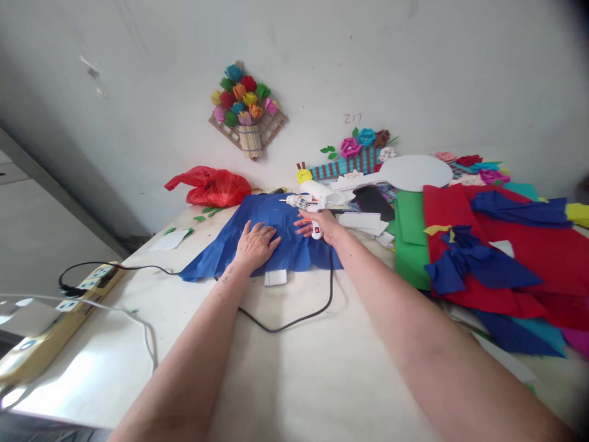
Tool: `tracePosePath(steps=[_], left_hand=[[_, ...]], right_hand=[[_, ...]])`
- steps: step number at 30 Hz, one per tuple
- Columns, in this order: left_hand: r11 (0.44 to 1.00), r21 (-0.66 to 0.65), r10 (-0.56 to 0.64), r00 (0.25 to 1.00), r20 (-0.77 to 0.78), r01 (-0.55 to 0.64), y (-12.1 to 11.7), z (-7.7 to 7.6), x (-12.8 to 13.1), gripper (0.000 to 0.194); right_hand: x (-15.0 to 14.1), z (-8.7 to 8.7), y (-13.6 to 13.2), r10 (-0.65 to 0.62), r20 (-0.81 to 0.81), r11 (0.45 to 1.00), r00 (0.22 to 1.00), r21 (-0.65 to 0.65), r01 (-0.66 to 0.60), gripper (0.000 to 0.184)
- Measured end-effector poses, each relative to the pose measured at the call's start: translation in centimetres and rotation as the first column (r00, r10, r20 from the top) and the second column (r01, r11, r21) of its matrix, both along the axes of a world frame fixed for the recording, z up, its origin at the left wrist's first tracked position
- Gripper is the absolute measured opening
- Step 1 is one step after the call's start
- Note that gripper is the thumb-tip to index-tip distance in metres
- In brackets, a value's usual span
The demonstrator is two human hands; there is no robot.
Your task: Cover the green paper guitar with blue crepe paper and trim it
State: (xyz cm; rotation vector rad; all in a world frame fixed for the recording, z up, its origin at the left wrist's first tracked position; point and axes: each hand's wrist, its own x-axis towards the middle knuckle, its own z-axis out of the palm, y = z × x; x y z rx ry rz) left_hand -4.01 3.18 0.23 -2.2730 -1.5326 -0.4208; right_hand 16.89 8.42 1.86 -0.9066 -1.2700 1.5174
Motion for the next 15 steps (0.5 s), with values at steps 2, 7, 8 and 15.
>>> tracePosePath(steps=[2,7,8,15], left_hand=[[1.0,-0.005,0.0,1.0,0.003,0.0,0.04,-0.12,0.02,0.043],[1.0,0.015,-0.008,1.0,0.011,0.008,0.04,-0.3,0.1,0.042],[1.0,0.017,-0.013,1.0,0.01,0.013,0.04,-0.3,0.11,0.042],[1.0,-0.025,-0.008,1.0,0.024,0.009,0.32,-0.32,0.02,0.041]], right_hand=[[0.0,0.01,0.01,-0.004,-0.001,1.0,1.0,0.001,0.004,0.019],[0.05,0.2,-0.07,-0.01,-0.018,1.0,1.0,-0.004,0.01,0.018],[0.06,0.27,-0.11,-0.013,-0.022,1.0,1.0,-0.005,0.013,0.018],[0.14,0.67,-0.35,-0.031,-0.028,0.999,0.999,-0.023,0.03,0.017]])
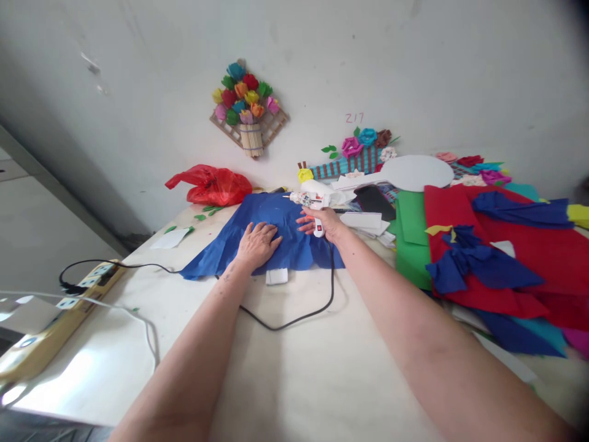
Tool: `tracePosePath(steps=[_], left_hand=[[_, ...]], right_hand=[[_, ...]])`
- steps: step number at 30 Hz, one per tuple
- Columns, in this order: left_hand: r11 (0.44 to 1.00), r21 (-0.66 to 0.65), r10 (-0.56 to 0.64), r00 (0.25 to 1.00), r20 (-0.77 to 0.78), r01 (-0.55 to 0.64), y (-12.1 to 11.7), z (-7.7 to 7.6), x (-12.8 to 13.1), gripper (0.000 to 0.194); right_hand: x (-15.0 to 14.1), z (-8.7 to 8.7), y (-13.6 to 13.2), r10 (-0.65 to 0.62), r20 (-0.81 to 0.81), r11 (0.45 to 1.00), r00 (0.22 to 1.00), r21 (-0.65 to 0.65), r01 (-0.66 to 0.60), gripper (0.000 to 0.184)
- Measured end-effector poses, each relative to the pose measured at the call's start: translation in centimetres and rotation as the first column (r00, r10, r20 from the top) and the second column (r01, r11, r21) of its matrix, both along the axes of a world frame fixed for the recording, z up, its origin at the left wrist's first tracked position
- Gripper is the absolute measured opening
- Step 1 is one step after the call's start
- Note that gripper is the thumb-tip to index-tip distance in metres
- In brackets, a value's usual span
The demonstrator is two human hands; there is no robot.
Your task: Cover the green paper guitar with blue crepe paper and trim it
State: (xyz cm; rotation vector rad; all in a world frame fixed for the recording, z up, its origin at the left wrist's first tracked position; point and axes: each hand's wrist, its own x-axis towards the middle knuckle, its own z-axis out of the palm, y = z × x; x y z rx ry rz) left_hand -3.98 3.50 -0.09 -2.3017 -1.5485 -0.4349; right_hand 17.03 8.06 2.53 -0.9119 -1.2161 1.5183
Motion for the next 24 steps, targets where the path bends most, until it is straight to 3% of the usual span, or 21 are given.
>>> tracePosePath(steps=[7,15,24], left_hand=[[1.0,-0.006,-0.024,1.0,-0.011,0.024,-0.4,0.56,0.27,0.044],[0.994,-0.102,-0.046,0.999,0.006,0.046,-0.21,0.45,0.44,0.045],[0.999,0.049,-0.024,0.999,0.032,0.023,-0.67,0.84,0.25,0.045]], right_hand=[[0.23,0.16,0.15,-0.007,-0.02,1.0,1.0,0.0,0.007,0.016],[0.23,0.43,-0.14,-0.019,-0.02,1.0,1.0,-0.009,0.019,0.016],[0.24,0.35,0.18,-0.013,-0.035,1.0,0.999,0.0,0.013,0.016]])
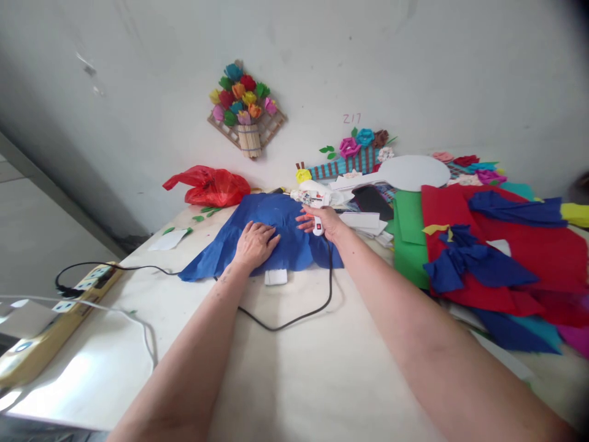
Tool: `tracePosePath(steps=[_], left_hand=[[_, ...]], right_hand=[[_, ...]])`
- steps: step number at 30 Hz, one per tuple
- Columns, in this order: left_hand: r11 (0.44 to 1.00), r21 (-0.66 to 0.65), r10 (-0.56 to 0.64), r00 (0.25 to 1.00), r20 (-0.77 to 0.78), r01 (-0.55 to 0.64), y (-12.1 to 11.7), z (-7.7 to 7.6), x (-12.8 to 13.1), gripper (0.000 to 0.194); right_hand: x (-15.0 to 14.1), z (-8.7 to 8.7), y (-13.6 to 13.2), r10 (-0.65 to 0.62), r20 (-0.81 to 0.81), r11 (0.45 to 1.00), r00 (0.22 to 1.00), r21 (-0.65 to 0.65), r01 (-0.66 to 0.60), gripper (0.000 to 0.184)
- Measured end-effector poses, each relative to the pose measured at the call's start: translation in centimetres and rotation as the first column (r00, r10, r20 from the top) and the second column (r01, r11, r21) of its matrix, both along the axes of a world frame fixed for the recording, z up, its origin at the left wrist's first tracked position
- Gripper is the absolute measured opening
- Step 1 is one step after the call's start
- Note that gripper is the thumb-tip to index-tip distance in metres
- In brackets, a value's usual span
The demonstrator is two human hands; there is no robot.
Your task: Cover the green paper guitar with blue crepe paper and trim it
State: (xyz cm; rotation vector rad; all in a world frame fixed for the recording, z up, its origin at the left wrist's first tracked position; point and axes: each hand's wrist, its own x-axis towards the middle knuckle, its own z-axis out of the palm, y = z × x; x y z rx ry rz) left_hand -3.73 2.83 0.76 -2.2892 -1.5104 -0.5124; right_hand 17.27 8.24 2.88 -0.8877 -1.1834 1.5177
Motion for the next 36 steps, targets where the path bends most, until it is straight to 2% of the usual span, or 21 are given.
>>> tracePosePath(steps=[10,17,24,36], left_hand=[[1.0,-0.016,0.022,0.999,-0.027,-0.023,0.0,0.1,0.0,0.043],[1.0,0.007,0.024,0.998,-0.059,-0.023,0.5,-0.5,-0.1,0.044],[0.999,0.043,-0.016,0.999,-0.052,0.018,0.8,-0.9,-0.2,0.043],[0.99,-0.12,0.07,0.997,-0.009,-0.071,1.2,-1.5,-0.2,0.046]], right_hand=[[0.0,0.0,-0.1,0.0,0.001,1.0,1.0,-0.004,0.0,0.016],[-0.2,-0.1,-0.3,-0.002,0.017,1.0,1.0,-0.002,0.002,0.016],[-0.3,0.1,-0.4,-0.007,0.019,1.0,1.0,-0.004,0.007,0.015],[-0.6,-0.7,0.0,0.014,0.034,1.0,0.999,0.004,-0.015,0.015]])
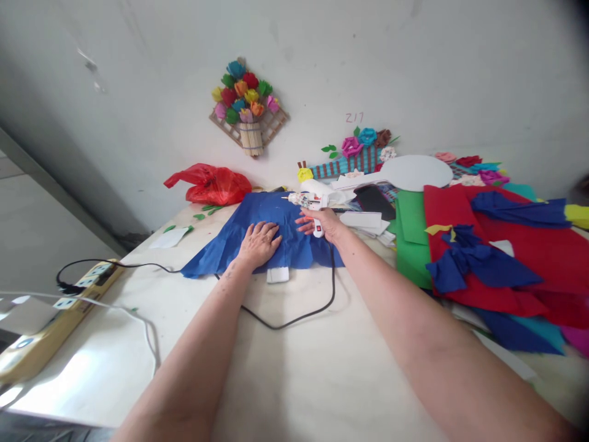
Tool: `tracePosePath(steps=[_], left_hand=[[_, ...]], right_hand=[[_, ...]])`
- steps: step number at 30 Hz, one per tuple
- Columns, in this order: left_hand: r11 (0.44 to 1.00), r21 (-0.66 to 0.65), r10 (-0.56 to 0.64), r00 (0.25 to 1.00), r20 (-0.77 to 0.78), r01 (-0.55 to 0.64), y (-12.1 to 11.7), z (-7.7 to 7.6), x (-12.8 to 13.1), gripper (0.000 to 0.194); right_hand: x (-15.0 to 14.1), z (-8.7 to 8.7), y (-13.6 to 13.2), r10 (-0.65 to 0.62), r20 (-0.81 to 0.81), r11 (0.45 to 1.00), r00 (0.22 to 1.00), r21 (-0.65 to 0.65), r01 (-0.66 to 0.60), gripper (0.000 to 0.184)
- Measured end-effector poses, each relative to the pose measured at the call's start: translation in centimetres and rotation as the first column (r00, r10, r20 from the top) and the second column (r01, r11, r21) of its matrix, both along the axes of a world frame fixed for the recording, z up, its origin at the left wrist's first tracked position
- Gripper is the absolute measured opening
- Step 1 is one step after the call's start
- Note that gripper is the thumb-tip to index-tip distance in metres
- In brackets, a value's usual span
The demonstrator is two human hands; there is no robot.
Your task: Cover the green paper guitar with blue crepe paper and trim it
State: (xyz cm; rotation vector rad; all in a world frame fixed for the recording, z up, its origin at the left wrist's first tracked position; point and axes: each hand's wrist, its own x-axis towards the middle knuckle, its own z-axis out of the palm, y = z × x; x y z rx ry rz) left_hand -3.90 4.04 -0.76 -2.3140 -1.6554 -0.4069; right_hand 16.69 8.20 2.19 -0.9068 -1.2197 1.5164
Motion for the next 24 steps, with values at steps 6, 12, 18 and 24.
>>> tracePosePath(steps=[6,12,18,24], left_hand=[[1.0,0.017,-0.021,1.0,0.016,0.021,-0.2,0.1,0.0,0.046],[0.996,0.043,-0.082,0.996,-0.017,0.083,-0.4,0.6,-0.1,0.045],[0.984,-0.018,-0.179,0.982,-0.061,0.178,-0.9,1.0,0.1,0.051],[0.972,-0.151,-0.192,0.979,-0.067,0.18,-1.2,1.5,0.1,0.053]], right_hand=[[0.0,-0.1,0.0,0.009,0.0,1.0,1.0,0.019,-0.009,0.015],[0.1,0.2,-0.1,-0.005,-0.008,1.0,1.0,0.019,0.005,0.014],[0.2,0.2,0.0,0.006,-0.011,1.0,1.0,0.023,-0.006,0.015],[0.2,0.3,0.0,0.015,-0.011,1.0,1.0,0.025,-0.014,0.016]])
